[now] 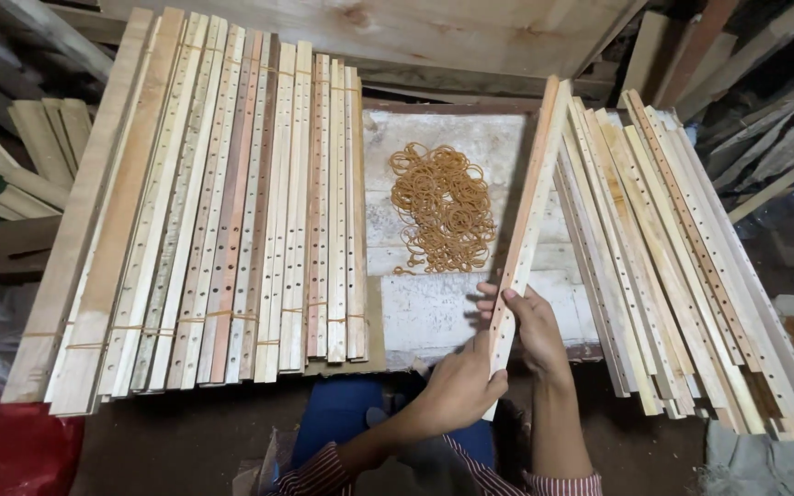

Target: Inspecting and bundling wooden slats using rubber bands

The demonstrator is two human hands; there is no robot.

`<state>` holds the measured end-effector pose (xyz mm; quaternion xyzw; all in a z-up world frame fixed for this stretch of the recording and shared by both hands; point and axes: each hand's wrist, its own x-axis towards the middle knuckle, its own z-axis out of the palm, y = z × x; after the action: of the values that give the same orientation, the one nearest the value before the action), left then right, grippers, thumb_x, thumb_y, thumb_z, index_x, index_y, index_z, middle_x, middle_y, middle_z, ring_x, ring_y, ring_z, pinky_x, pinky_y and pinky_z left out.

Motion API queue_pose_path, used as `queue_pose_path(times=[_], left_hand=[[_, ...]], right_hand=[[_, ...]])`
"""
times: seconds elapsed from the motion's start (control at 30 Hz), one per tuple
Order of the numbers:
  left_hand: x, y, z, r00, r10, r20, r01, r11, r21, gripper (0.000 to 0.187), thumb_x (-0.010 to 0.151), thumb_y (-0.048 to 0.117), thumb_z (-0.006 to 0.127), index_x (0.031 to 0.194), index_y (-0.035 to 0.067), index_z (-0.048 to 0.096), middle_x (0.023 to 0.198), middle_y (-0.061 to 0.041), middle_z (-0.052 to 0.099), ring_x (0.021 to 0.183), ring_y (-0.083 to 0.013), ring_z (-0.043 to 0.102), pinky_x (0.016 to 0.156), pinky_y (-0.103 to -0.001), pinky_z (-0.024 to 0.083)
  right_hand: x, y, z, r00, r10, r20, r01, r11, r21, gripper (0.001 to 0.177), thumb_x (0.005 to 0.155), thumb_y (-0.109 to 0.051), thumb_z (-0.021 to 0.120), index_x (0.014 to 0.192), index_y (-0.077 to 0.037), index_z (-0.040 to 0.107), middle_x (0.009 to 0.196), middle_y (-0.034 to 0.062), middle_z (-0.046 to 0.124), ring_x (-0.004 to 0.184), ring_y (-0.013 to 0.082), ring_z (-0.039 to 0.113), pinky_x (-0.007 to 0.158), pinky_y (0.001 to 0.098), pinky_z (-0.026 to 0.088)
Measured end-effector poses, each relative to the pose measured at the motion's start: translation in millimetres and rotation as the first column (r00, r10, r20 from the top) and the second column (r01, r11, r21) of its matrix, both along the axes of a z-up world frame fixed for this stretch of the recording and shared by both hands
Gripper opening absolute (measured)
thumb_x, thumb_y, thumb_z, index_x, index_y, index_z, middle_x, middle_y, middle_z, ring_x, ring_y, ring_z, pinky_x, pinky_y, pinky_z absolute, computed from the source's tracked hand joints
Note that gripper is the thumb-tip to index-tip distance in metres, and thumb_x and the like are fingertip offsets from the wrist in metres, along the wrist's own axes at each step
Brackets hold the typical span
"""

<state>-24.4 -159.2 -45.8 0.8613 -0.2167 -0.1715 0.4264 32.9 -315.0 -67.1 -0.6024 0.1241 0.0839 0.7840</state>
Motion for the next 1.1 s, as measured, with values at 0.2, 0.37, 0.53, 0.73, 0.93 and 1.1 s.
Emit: queue_pose_path(times=[0.2,0.37,0.53,0.73,0.93,1.1], left_hand=[[-19.7,11.6,-0.4,0.892,0.117,0.437,-0.261,0.922,0.285,0.05,0.08,0.007,0.062,0.128,0.004,0.048,0.097,-0.011,0.053,0.072,-0.0322,0.065,0.046,-0.049,0.054],[-1.2,58.4,39.7,0.733,0.199,0.65,-0.48,0.829,0.288,0.045,0.075,0.017,0.073,0.118,0.012,0.059,0.095,-0.007,0.06,0.085,-0.0254,0.061,0.08,-0.044,0.045],[15.4,135.3,89.0,0.611,0.355,0.708,-0.651,0.734,0.194,0.038,0.082,0.022,0.073,0.119,0.016,0.065,0.111,-0.008,0.065,0.121,-0.0302,0.055,0.117,-0.073,0.019],[24.2,217.5,98.9,0.316,0.6,0.735,-0.911,0.407,0.059,0.04,0.079,0.006,0.077,0.115,0.024,0.07,0.136,-0.002,0.059,0.15,-0.0361,0.035,0.111,-0.083,-0.003],[42.9,195.6,107.2,0.204,0.57,0.796,-0.941,0.339,-0.001,0.054,0.083,-0.009,0.069,0.128,0.022,0.066,0.158,-0.006,0.049,0.157,-0.0383,0.023,0.117,-0.076,-0.005],[57.1,128.7,87.7,0.377,0.308,0.874,-0.655,0.755,0.016,0.041,0.078,0.021,0.068,0.119,0.015,0.068,0.126,-0.011,0.067,0.146,-0.032,0.04,0.102,-0.087,0.012]], right_hand=[[33.1,-15.9,36.2,0.922,-0.27,0.277,0.239,0.961,0.139,0.047,0.099,-0.013,0.059,0.144,-0.003,0.045,0.125,0.0319,0.065,0.098,0.0345,0.07,0.091,0.0396,0.062],[18.3,-42.2,99.2,0.795,-0.473,0.38,0.413,0.881,0.231,0.047,0.1,-0.02,0.07,0.141,-0.003,0.055,0.121,0.0226,0.073,0.096,0.0243,0.079,0.087,0.0312,0.072],[18.1,-87.0,85.7,0.685,-0.655,0.319,0.469,0.732,0.494,0.061,0.091,-0.014,0.081,0.14,0.01,0.055,0.133,0.0429,0.063,0.121,0.042,0.079,0.1,0.0471,0.076],[57.9,-91.2,1.4,0.893,-0.419,0.164,0.29,0.815,0.502,0.046,0.097,-0.029,0.076,0.14,-0.014,0.068,0.147,0.0258,0.062,0.126,0.0309,0.07,0.102,0.0424,0.063],[52.8,63.9,22.7,0.93,-0.338,0.148,0.167,0.743,0.648,0.012,0.104,-0.014,0.067,0.108,-0.003,0.067,0.113,0.02,0.072,0.064,0.0121,0.07,0.057,0.0197,0.069],[54.6,126.2,-9.8,0.904,-0.403,0.139,0.209,0.703,0.68,0.032,0.103,-0.021,0.062,0.129,-0.003,0.056,0.132,0.033,0.063,0.112,0.0425,0.07,0.086,0.0505,0.065]])
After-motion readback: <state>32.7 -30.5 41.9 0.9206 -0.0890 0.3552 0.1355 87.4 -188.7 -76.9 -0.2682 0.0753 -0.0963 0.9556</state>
